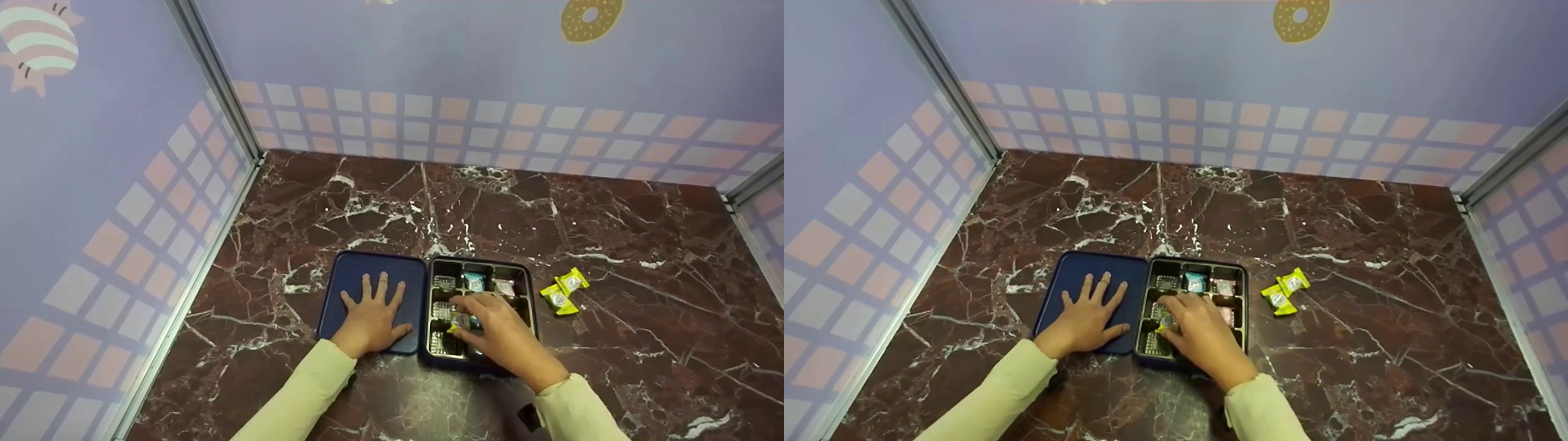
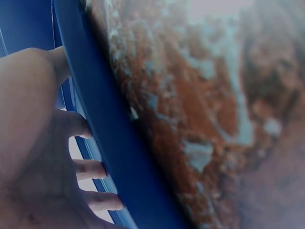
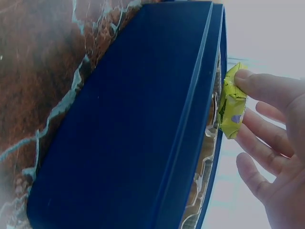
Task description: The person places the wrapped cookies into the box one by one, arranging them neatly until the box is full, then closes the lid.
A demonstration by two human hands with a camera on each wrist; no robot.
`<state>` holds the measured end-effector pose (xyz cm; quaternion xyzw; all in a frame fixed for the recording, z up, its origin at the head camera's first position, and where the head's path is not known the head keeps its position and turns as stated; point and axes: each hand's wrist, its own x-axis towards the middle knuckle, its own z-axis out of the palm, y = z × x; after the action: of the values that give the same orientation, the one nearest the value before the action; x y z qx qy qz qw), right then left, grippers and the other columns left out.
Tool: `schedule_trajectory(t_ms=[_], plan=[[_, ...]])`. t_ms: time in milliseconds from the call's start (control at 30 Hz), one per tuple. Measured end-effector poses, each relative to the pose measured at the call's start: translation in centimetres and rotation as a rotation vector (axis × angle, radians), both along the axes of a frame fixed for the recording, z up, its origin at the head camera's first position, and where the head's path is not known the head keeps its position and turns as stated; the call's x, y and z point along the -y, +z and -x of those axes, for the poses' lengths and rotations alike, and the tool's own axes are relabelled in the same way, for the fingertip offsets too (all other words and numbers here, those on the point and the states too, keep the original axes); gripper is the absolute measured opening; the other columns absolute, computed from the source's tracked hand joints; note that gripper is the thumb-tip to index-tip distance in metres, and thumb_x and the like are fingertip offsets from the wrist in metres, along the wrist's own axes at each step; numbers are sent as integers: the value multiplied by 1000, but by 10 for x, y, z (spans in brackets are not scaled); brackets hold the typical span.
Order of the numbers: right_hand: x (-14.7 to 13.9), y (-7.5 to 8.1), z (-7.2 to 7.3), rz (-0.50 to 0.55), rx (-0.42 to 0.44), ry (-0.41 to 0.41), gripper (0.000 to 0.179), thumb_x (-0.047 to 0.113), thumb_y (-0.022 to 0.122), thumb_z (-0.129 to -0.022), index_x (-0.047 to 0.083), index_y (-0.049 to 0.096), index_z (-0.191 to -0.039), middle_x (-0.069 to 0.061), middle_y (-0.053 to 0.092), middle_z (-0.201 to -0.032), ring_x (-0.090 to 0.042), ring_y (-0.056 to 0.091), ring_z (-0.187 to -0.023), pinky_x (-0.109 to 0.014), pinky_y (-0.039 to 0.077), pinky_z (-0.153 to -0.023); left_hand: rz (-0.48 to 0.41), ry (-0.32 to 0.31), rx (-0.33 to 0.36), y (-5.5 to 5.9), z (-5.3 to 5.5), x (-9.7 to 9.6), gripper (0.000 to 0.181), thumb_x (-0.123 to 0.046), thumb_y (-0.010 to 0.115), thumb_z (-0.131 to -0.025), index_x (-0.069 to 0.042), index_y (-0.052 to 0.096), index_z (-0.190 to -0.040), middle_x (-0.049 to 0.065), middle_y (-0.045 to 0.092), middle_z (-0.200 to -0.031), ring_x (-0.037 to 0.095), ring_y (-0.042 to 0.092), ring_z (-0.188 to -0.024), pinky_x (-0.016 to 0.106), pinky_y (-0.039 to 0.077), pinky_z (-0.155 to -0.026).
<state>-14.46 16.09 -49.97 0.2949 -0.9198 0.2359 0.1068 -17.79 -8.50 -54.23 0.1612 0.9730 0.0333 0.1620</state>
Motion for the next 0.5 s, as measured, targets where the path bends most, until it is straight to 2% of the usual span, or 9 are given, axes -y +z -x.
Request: schedule_trajectory(t_ms=[233, 500], plan=[[4, 1, -2, 25, 66, 26, 49, 21, 81, -79, 12, 62, -123, -3, 65, -103, -17, 64, -91, -34, 55, -77, 3, 2, -2, -1, 0, -1, 83, -67, 44, -92, -26, 13, -157, 16, 8, -163, 49, 5, -147, 80, 19, -100], [10, -2, -6, 6, 79, 46, 54, 24, 81, -78, 14, 61, -127, -2, 64, -103, -16, 64, -91, -34, 55, -78, 7, -1, -7, 0, 0, 0, 82, -66, 44, -92, -26, 14, -157, 16, 9, -163, 49, 6, -147, 79, 20, -100]])
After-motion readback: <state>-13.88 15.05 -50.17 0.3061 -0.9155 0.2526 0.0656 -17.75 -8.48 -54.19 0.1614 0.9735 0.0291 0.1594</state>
